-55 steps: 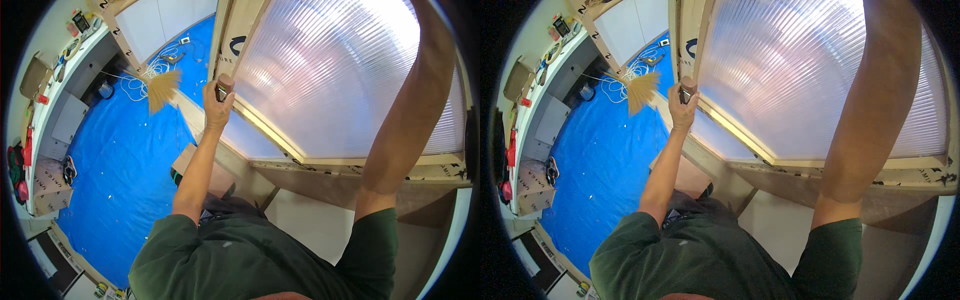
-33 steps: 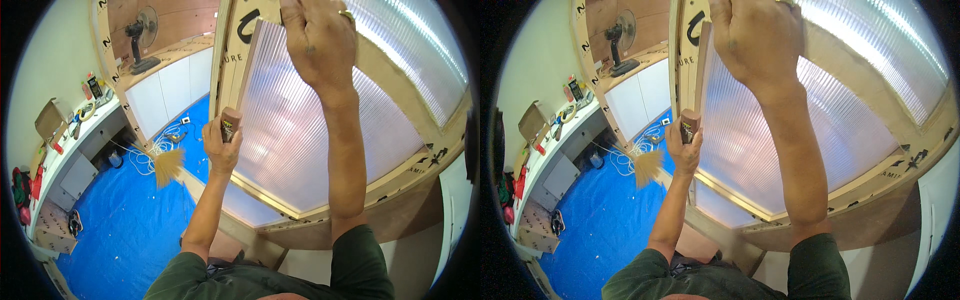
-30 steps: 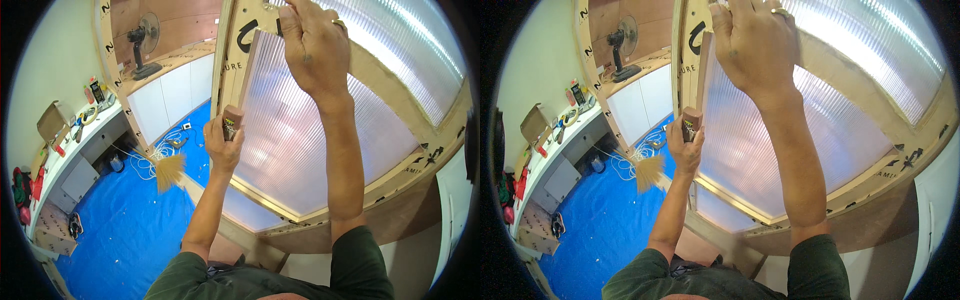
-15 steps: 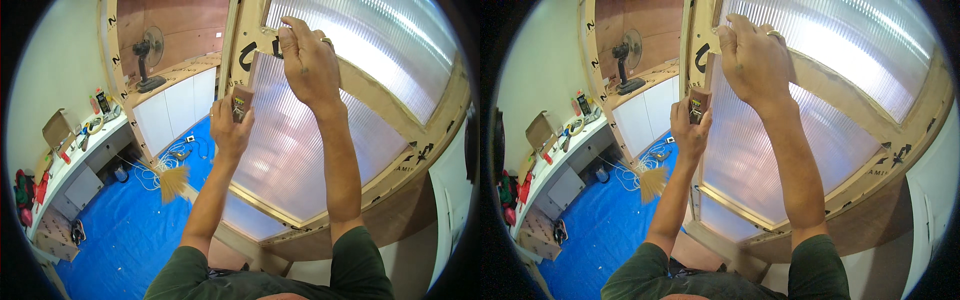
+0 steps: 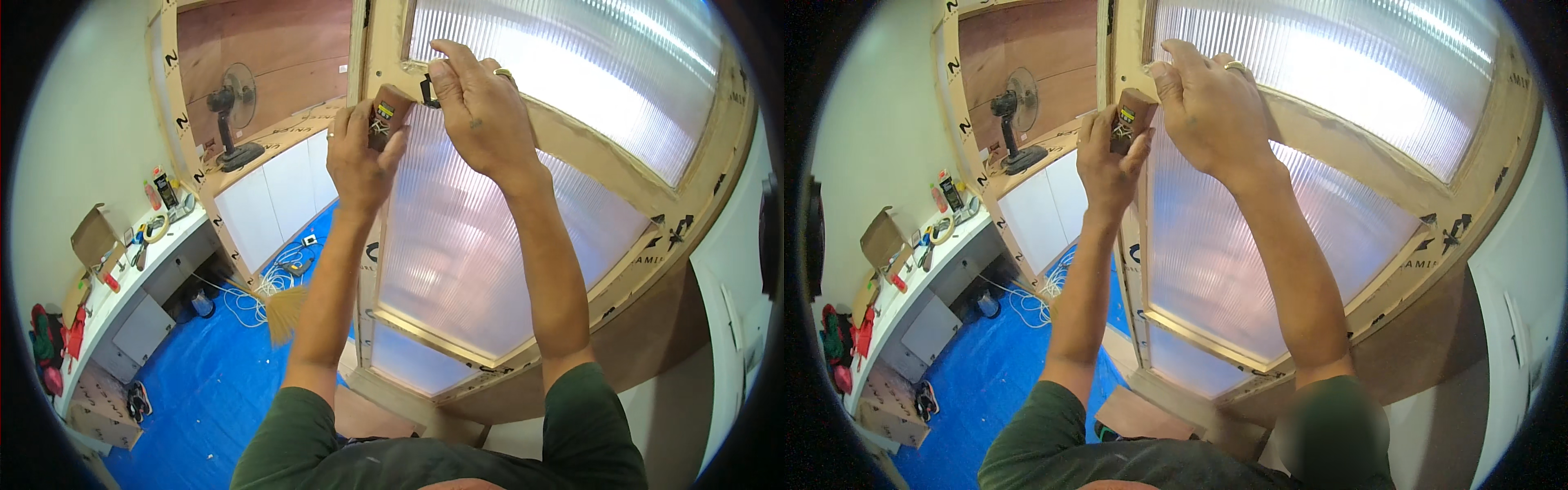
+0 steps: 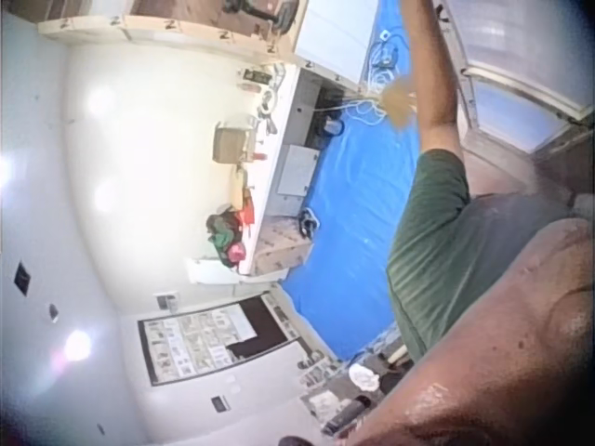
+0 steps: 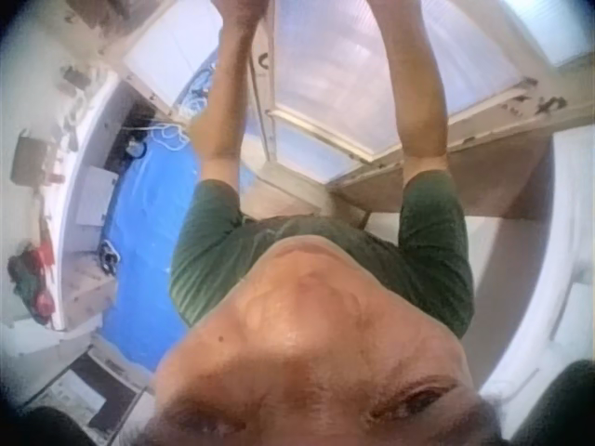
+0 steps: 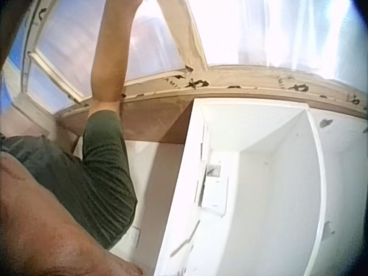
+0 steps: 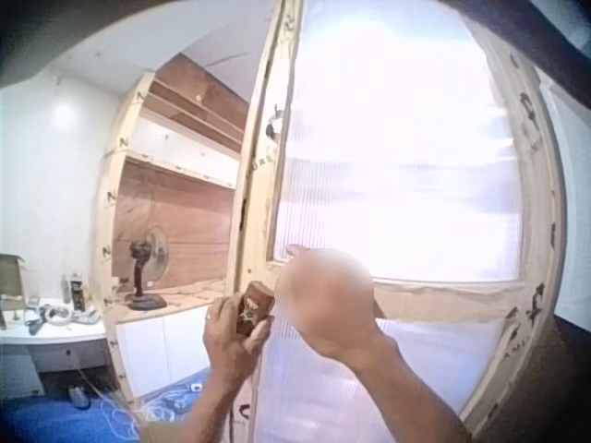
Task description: The person brushes debris from a wooden frame, wipes translucent plastic panels with a cloth, and uses a spirit level on the wooden frame edges.
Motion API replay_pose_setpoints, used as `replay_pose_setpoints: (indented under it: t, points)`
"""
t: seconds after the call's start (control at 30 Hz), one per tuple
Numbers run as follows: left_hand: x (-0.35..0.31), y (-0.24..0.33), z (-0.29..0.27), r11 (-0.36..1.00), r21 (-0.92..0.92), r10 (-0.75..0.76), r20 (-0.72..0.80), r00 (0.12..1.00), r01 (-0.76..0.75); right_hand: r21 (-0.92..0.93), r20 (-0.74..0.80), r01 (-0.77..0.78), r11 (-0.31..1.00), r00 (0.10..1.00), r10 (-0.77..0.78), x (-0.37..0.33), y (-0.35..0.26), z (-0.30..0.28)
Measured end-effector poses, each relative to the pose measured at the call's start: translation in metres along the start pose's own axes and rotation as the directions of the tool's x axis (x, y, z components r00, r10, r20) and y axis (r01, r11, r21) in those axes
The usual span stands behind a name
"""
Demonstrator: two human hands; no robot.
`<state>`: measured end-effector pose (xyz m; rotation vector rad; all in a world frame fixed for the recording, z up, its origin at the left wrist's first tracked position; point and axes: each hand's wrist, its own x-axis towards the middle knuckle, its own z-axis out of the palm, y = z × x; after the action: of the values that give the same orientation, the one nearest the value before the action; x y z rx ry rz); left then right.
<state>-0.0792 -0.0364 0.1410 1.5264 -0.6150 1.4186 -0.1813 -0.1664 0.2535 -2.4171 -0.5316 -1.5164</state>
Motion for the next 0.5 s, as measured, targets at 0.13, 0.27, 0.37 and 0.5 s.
replay_pose_setpoints:
  t: [0.13,0.27,0.37,0.5]
  points:
    - [0.017,0.001,-0.006,0.998,-0.059,0.046,0.135,0.99,-0.038,0.063,0.064,-0.012,0.998,0.998,0.008,0.001,0.003,-0.012]
    - [0.025,0.0,-0.013,0.993,-0.075,0.109,0.195,0.975,-0.096,0.148,0.164,-0.034,0.988,0.986,0.009,-0.003,0.008,-0.018]
    - [0.029,0.002,-0.012,0.98,-0.035,0.2,0.203,0.959,-0.197,0.058,0.094,0.087,0.994,0.991,-0.093,-0.01,0.015,-0.011]
    - [0.036,-0.001,-0.016,0.964,-0.042,0.264,0.262,0.928,-0.262,0.086,-0.189,0.158,0.984,0.972,-0.14,0.013,0.022,-0.021]
